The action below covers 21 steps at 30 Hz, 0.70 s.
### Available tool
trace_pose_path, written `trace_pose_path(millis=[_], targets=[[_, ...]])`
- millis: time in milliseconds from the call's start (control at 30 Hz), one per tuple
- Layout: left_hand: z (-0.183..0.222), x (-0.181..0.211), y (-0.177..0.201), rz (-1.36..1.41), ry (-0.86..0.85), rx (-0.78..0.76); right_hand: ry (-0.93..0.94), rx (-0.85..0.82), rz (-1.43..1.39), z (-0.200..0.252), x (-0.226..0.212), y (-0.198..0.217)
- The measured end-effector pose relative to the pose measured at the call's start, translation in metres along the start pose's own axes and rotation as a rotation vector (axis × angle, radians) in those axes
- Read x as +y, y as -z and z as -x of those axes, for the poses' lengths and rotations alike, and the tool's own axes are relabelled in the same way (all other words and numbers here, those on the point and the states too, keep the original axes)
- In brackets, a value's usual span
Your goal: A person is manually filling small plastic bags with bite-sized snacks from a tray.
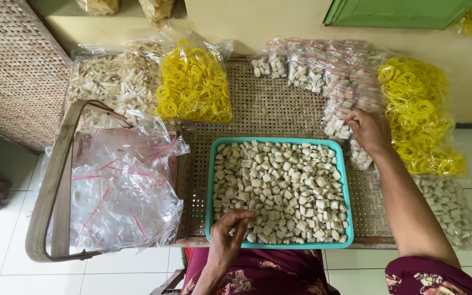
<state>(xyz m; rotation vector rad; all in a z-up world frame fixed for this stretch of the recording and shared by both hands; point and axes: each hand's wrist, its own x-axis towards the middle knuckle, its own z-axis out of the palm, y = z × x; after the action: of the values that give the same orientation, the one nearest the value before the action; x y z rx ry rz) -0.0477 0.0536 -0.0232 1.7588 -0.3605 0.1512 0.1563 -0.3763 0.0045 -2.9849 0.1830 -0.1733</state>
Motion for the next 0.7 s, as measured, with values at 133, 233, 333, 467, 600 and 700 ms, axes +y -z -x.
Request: trace_pose_path(millis=[133, 233, 333, 467, 600, 700], targets=[[-0.002, 0.023, 0.007, 0.010, 0.007, -0.004, 0.146, 0.056, 0.043, 0.001, 0.004, -0.009], [-0.005, 0.053, 0.020, 0.037, -0.042, 0.045, 0.275, 0.179, 0.174, 0.008, 0.002, -0.013], [-0.002, 0.072, 0.042, 0.000, -0.120, 0.094, 0.335, 0.323, -0.070, 0.033, -0.017, 0.005], [0.002, 0.073, 0.076, -0.271, -0.170, 0.242, 0.386, 0.264, -0.241, 0.081, -0.034, 0.015], [-0.007, 0.061, 0.117, -0.795, -0.099, 0.439, 0.247, 0.172, -0.310, 0.141, -0.046, 0.022], [-0.018, 0.055, 0.145, -0.897, 0.112, 0.447, 0.237, 0.192, -0.322, 0.172, -0.034, 0.017]])
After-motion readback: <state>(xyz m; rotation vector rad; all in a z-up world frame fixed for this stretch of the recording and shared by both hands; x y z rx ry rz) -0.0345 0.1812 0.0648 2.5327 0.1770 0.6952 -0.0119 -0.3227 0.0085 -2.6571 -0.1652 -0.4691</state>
